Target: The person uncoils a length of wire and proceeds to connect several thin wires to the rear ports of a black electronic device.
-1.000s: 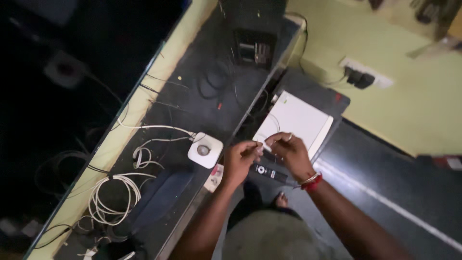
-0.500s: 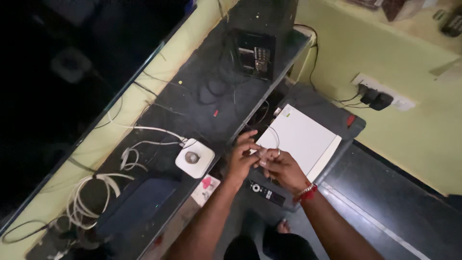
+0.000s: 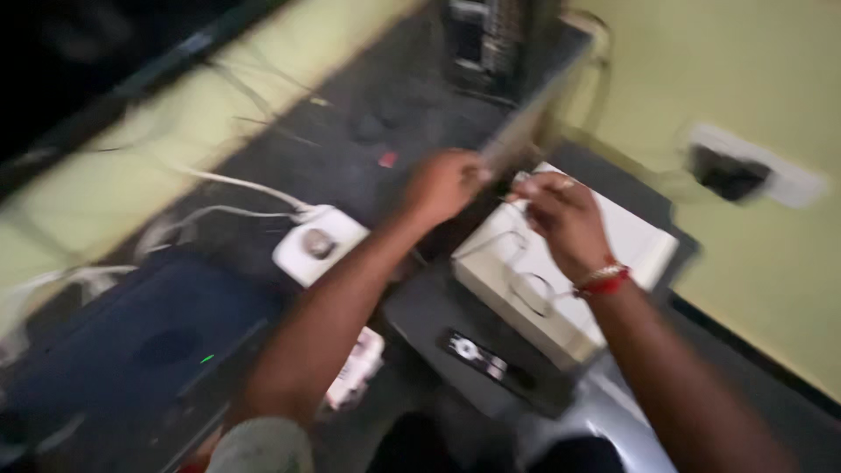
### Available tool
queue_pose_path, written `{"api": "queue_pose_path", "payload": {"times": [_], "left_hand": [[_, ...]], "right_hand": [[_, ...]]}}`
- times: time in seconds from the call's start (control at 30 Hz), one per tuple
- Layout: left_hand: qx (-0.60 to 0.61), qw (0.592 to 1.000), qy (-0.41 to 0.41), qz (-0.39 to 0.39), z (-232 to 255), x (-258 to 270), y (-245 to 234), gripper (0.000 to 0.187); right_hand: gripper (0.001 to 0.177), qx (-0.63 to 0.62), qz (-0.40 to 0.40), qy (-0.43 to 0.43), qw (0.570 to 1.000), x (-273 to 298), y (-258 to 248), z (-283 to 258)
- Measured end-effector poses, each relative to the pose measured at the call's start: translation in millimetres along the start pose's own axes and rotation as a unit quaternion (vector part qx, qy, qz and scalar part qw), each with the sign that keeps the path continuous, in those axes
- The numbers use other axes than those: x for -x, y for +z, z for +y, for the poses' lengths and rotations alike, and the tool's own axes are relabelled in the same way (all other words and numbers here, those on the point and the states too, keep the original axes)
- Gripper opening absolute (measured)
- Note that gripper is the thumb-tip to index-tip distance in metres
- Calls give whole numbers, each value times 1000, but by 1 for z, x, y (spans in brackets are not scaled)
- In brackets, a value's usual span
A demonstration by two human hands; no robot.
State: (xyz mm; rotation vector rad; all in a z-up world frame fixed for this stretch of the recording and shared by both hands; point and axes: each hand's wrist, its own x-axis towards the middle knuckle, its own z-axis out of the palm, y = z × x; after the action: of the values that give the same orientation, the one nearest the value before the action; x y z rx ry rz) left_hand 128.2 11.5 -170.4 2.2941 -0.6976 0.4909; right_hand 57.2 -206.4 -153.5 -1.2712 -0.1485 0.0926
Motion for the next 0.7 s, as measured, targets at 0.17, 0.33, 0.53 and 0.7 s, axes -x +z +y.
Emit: {"api": "queue_pose_path", "payload": {"times": [0.17, 0.33, 0.53, 0.7], "left_hand": [[-194, 972, -13, -132, 13, -71, -66, 23], [-231, 966, 107, 50, 13, -106, -80, 18], [-216, 930, 123, 272, -22, -161, -78, 44], [-238, 838, 275, 408, -49, -217, -62, 63]], "right_hand": [[12, -4, -55, -60, 997, 15, -11, 14], [19, 140, 6, -85, 987, 41, -22, 18], [24, 193, 99, -94, 972, 22, -39, 20], [21, 107, 77, -105, 986, -41, -33, 12]]}}
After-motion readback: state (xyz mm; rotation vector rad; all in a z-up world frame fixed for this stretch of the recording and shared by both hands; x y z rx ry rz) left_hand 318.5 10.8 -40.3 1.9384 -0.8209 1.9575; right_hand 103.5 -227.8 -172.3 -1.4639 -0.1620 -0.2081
